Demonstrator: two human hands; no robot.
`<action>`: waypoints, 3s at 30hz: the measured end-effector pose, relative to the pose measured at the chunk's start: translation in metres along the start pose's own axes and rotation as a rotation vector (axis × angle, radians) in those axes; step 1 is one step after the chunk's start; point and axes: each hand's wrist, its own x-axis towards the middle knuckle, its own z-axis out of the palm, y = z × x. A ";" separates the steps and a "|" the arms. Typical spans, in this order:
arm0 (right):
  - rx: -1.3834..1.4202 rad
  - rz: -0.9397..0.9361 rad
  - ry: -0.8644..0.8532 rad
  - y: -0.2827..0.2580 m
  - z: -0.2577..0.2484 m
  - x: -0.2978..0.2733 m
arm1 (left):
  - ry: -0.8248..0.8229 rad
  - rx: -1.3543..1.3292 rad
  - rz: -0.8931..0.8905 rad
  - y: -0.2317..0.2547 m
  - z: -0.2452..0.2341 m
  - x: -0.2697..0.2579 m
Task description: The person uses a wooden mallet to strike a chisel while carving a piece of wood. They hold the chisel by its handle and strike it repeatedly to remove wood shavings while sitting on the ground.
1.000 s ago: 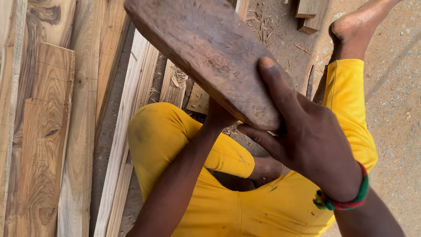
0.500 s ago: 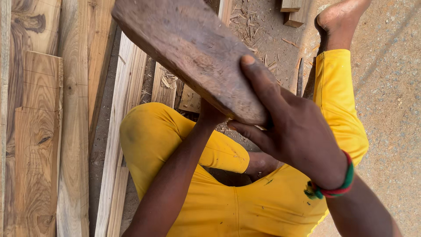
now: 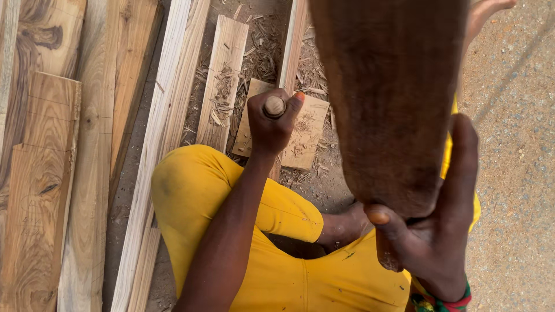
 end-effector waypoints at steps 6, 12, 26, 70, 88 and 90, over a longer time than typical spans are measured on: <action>-0.130 0.131 0.087 0.005 0.008 0.000 | -0.028 -0.058 -0.027 0.019 0.000 0.000; 0.020 0.201 0.054 0.005 0.022 -0.011 | -0.021 -0.074 -0.009 0.007 0.006 -0.006; 0.538 0.636 0.035 0.077 0.003 -0.076 | -0.031 -0.021 -0.032 0.011 0.013 -0.002; -0.677 -0.147 -0.417 0.003 0.052 0.098 | -0.071 -0.059 0.193 -0.020 0.016 0.013; -0.663 -0.209 -0.296 -0.053 0.016 0.045 | -0.048 -0.011 0.024 0.011 0.005 -0.013; -0.728 -0.203 -0.291 -0.041 0.025 0.048 | -0.063 0.064 0.115 0.000 0.005 -0.018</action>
